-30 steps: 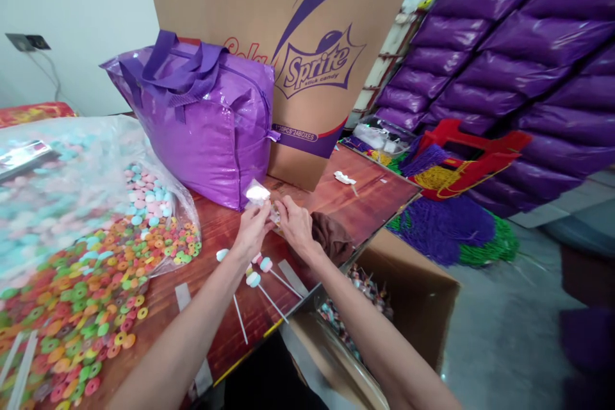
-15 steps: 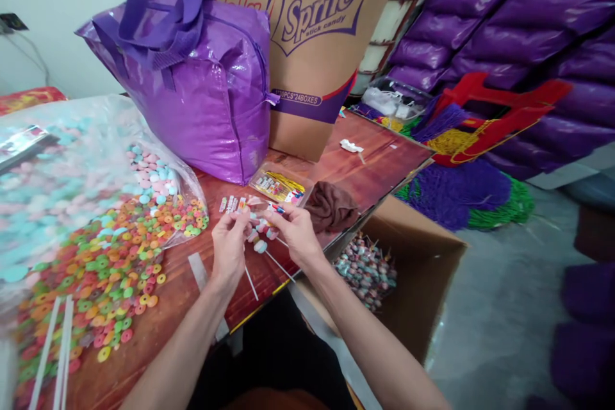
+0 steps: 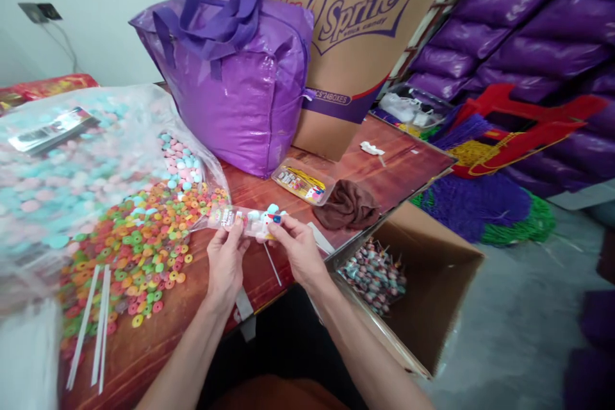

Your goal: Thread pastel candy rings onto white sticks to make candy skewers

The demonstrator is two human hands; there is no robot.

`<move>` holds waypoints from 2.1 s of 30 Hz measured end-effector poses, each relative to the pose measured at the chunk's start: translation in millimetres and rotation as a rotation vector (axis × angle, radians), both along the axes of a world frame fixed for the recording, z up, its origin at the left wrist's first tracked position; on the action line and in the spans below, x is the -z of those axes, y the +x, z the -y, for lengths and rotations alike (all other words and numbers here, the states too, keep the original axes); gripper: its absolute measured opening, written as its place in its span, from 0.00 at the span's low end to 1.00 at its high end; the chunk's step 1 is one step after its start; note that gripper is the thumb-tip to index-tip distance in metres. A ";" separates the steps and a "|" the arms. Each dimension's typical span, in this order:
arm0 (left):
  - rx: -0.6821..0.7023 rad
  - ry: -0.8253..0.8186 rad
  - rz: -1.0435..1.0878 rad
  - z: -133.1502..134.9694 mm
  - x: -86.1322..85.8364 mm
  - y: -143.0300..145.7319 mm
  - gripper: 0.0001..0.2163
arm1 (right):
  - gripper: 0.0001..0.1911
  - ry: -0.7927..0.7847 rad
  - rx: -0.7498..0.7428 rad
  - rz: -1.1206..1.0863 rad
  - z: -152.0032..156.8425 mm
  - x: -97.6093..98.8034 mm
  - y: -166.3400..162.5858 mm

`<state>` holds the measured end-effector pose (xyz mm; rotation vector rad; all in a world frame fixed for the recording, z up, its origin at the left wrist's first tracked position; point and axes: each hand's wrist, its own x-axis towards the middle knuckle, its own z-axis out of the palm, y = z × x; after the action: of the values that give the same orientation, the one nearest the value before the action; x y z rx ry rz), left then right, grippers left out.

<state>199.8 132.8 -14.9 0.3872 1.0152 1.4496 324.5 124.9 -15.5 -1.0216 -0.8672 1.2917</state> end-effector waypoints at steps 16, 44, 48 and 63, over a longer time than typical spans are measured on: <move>-0.079 0.066 -0.013 26.7 0.4 -20.6 0.15 | 0.14 -0.055 0.017 -0.122 31.4 -3.1 -27.8; -0.137 0.070 -0.026 46.5 6.9 -33.2 0.15 | 0.19 0.007 0.118 0.303 51.7 11.4 -27.2; -0.160 0.031 0.039 48.3 10.3 -30.9 0.16 | 0.24 -0.011 0.180 0.293 52.1 16.5 -32.7; -0.150 -0.045 0.020 43.3 12.8 -35.2 0.19 | 0.23 0.014 0.155 0.454 47.7 18.3 -31.9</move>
<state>164.6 89.6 -27.7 0.2678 1.0778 1.5586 292.6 77.2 -33.7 -1.3715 -1.1101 0.9339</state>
